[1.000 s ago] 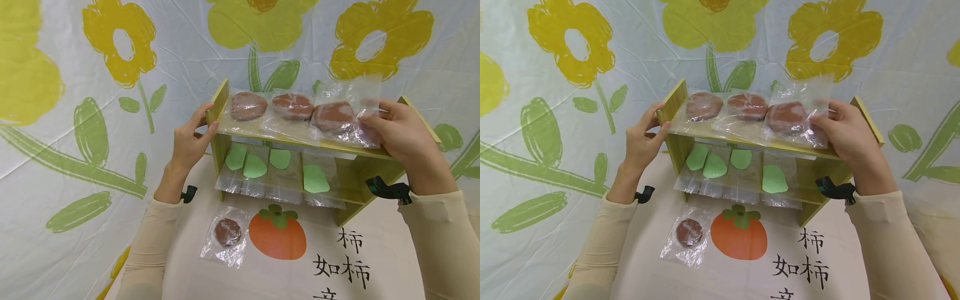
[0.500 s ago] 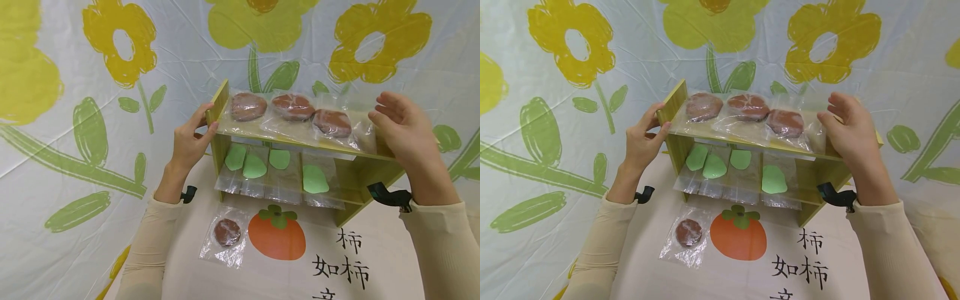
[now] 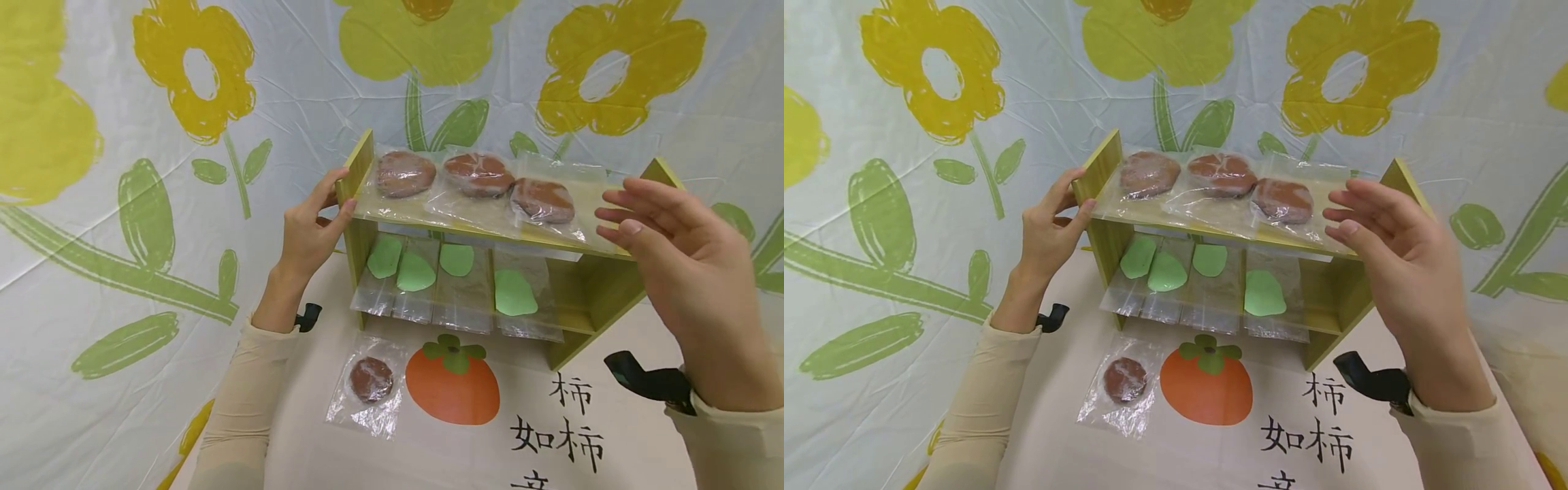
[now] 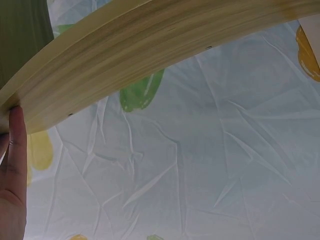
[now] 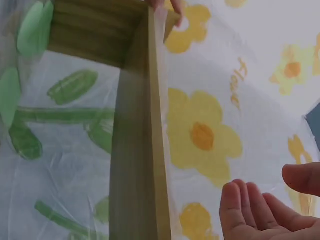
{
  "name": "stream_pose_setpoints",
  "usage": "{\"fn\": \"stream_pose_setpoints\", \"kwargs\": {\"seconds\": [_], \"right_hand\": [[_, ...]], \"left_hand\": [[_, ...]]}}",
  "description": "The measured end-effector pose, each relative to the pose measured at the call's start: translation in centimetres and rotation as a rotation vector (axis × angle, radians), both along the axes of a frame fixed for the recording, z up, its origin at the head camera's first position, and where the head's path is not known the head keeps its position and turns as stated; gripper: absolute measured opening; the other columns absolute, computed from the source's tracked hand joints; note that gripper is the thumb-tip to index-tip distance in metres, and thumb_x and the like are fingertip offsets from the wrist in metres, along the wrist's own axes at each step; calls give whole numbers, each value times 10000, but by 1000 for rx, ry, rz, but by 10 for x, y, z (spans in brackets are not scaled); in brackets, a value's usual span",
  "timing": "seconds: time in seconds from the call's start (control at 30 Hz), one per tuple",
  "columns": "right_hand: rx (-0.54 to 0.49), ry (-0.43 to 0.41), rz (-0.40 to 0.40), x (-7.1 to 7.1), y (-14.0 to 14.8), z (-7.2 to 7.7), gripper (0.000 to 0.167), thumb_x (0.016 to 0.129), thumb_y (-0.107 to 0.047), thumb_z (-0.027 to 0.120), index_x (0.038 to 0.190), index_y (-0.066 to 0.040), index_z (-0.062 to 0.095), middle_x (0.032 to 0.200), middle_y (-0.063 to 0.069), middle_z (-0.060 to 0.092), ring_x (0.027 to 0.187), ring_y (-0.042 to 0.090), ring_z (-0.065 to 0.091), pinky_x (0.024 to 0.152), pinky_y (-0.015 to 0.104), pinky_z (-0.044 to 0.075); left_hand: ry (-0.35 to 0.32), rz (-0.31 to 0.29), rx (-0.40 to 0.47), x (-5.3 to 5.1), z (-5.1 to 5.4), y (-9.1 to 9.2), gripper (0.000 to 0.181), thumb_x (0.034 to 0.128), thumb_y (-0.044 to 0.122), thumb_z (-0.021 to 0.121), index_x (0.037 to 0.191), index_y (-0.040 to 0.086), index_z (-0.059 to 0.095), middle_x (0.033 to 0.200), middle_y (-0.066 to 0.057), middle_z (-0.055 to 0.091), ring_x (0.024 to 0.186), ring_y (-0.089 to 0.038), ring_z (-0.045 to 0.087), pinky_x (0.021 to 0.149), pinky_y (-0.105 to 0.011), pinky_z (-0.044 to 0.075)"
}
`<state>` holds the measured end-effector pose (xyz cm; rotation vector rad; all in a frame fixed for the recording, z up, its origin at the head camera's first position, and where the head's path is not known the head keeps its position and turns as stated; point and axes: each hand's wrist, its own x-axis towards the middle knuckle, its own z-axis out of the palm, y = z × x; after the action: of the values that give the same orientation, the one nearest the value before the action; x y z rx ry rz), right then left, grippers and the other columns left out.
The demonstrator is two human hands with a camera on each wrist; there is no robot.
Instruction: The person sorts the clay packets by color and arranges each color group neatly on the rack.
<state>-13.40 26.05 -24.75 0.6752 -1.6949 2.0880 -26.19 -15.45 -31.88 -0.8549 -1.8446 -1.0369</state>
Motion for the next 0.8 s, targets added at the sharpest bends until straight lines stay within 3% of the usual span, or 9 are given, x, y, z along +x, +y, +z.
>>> {"fn": "stream_pose_setpoints", "kwargs": {"seconds": [0.13, 0.23, 0.5, 0.8], "right_hand": [[-84, 79, 193, 8, -5, -16, 451, 923, 290, 380, 1372, 252, 366, 1271, 335, 564, 1167, 396, 579, 987, 402, 503], [-101, 118, 294, 12, -7, -30, 462, 903, 328, 339, 1363, 284, 326, 1271, 356, 552, 1163, 415, 571, 978, 425, 507], [83, 75, 254, 23, -18, -64, 439, 907, 315, 379, 1343, 266, 374, 1211, 317, 595, 1116, 344, 619, 921, 378, 539], [349, -108, 254, 30, -38, -123, 409, 950, 184, 527, 1352, 115, 501, 1201, 222, 618, 1090, 279, 633, 887, 353, 558]], "left_hand": [[-1, -1, 0, -1, -1, 0, 454, 959, 88, 684, 1397, 73, 565, 1100, -164, 722, 960, -239, 721, 538, -244, 576], [0, -2, 3, -1, -2, 0, 447, 958, 81, 682, 1391, 75, 569, 1097, -167, 723, 955, -236, 722, 540, -232, 573], [-1, 1, 6, -1, -2, 0, 443, 962, 84, 676, 1392, 83, 573, 1107, -163, 721, 959, -239, 722, 541, -235, 575], [3, 0, 4, -1, -1, 0, 447, 959, 82, 679, 1392, 74, 569, 1098, -172, 722, 958, -239, 722, 545, -238, 577]]}}
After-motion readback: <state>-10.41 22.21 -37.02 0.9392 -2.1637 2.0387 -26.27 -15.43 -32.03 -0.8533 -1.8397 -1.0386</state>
